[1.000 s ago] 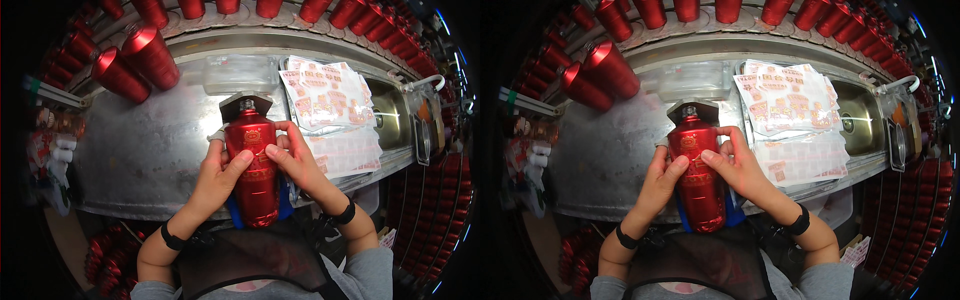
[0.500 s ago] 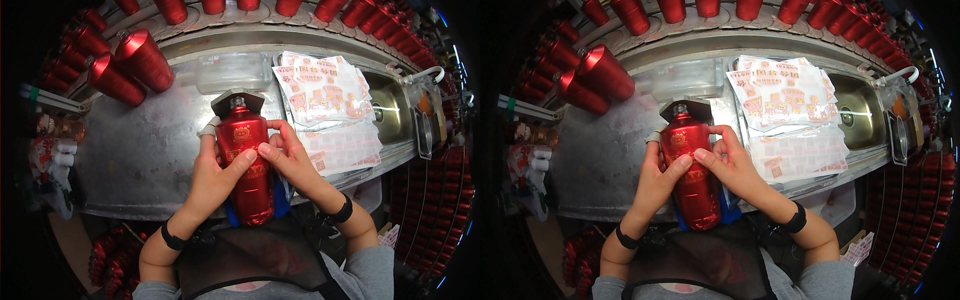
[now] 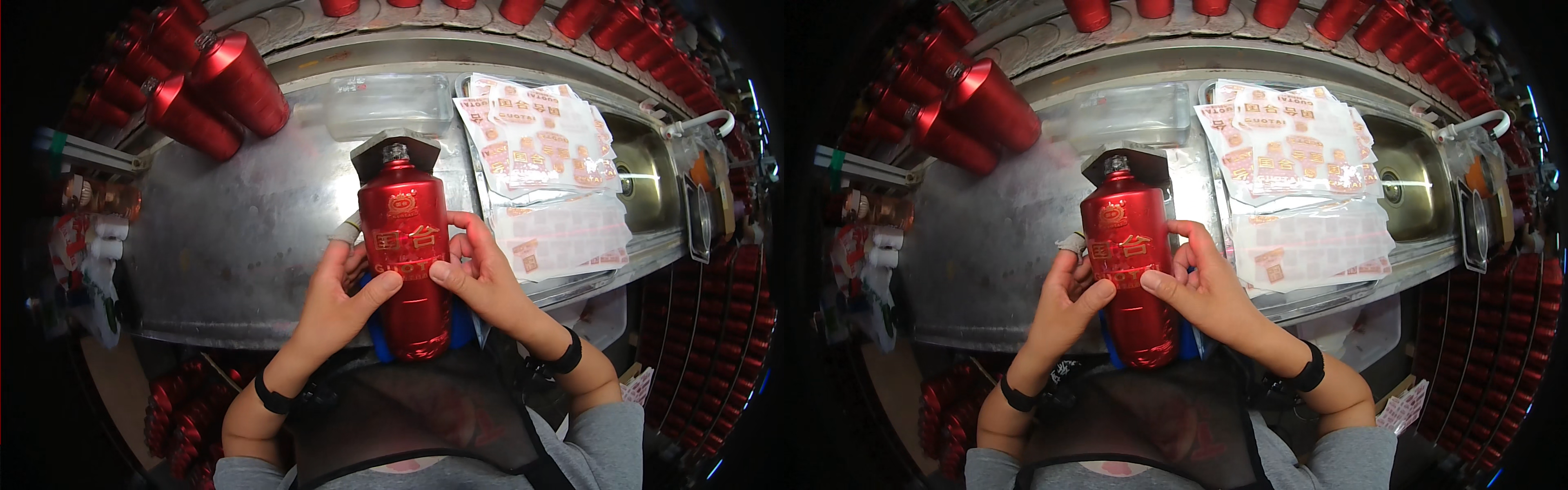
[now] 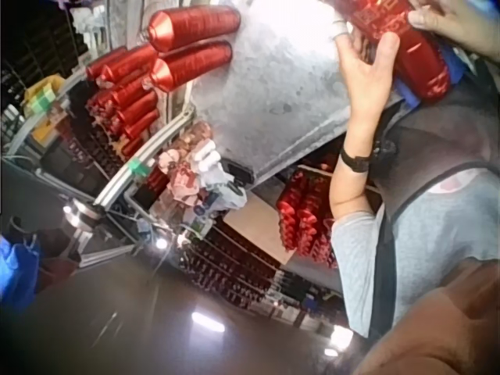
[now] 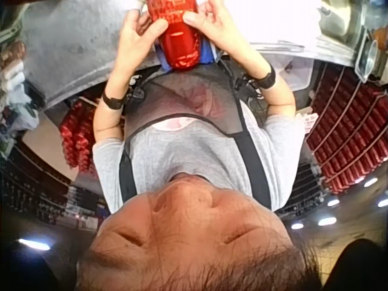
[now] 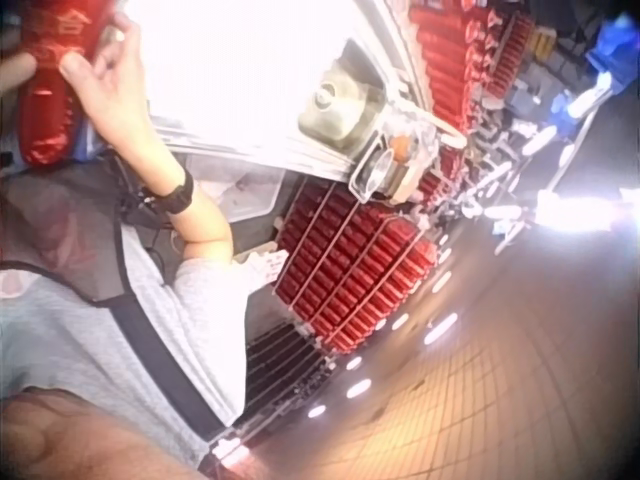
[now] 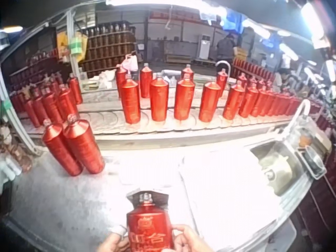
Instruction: Applying labels and protective seals to liquor bottles on a production line.
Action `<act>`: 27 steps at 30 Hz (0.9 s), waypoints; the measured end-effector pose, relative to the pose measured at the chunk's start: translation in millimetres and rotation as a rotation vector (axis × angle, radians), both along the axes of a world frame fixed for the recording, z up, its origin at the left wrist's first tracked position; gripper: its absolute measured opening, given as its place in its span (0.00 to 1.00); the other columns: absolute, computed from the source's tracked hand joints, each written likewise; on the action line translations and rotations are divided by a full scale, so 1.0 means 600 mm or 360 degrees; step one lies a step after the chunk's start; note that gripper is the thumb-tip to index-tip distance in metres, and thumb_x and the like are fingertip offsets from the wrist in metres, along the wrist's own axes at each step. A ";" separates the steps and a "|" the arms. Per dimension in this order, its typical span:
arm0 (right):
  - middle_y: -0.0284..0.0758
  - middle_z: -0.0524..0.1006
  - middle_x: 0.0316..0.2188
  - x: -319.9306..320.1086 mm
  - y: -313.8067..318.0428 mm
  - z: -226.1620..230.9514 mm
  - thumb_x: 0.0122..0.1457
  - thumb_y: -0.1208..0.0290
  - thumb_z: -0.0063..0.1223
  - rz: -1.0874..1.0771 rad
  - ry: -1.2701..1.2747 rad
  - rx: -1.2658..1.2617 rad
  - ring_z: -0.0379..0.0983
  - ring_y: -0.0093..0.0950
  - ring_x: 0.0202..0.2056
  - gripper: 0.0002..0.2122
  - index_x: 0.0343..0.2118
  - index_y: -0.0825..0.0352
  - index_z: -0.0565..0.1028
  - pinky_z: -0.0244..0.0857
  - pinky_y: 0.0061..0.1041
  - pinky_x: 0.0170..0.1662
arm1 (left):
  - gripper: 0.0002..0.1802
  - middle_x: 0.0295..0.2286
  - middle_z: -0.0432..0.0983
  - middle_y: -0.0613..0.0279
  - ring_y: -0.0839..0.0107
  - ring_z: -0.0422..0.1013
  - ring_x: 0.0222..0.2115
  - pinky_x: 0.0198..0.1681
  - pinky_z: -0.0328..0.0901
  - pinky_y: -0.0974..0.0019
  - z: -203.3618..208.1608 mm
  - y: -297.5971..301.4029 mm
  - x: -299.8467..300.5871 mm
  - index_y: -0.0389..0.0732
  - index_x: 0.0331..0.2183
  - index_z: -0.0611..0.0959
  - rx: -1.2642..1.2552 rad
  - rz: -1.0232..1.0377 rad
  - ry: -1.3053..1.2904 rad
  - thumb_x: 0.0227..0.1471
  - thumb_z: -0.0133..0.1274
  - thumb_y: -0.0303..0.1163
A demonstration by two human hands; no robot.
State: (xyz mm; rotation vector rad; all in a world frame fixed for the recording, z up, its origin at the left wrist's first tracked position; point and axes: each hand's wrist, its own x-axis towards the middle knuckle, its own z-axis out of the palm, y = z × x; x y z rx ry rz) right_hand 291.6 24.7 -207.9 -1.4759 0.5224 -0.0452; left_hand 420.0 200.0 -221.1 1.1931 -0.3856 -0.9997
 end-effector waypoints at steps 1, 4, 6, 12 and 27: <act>0.23 0.64 0.25 0.001 0.002 0.002 0.58 0.64 0.61 -0.0008 0.0004 0.0001 0.59 0.10 0.25 0.32 0.60 0.68 0.57 0.54 0.11 0.28 | 0.46 0.55 0.67 0.48 0.66 0.65 0.55 0.61 0.56 0.61 -0.001 0.000 0.000 0.36 0.64 0.52 0.0004 -0.0017 -0.0026 0.54 0.61 0.33; 0.23 0.64 0.25 0.002 0.000 0.006 0.57 0.66 0.62 0.0020 0.0030 -0.0024 0.59 0.10 0.25 0.33 0.60 0.68 0.56 0.53 0.11 0.28 | 0.45 0.55 0.66 0.48 0.66 0.64 0.56 0.61 0.56 0.61 -0.004 0.003 0.004 0.35 0.64 0.53 -0.0020 -0.0032 -0.0060 0.55 0.60 0.33; 0.24 0.64 0.25 0.001 -0.001 0.009 0.57 0.67 0.62 0.0053 0.0049 -0.0056 0.59 0.10 0.25 0.32 0.60 0.68 0.56 0.53 0.11 0.27 | 0.45 0.55 0.66 0.49 0.66 0.63 0.57 0.61 0.56 0.61 -0.005 0.005 0.005 0.35 0.64 0.53 -0.0054 -0.0034 -0.0070 0.55 0.61 0.33; 0.24 0.65 0.24 0.013 0.001 0.024 0.58 0.68 0.60 -0.0037 0.0129 0.0232 0.60 0.10 0.26 0.29 0.59 0.68 0.58 0.55 0.12 0.29 | 0.38 0.57 0.63 0.50 0.67 0.61 0.58 0.60 0.56 0.63 -0.021 0.016 0.006 0.35 0.64 0.54 -0.0141 -0.0047 0.0093 0.60 0.53 0.31; 0.24 0.68 0.24 0.011 -0.012 0.016 0.61 0.66 0.58 0.0027 0.0151 0.0431 0.63 0.11 0.25 0.25 0.57 0.68 0.61 0.57 0.13 0.28 | 0.33 0.57 0.64 0.53 0.69 0.61 0.57 0.60 0.57 0.66 -0.018 0.008 0.004 0.33 0.63 0.56 -0.0153 -0.0050 0.0050 0.63 0.49 0.32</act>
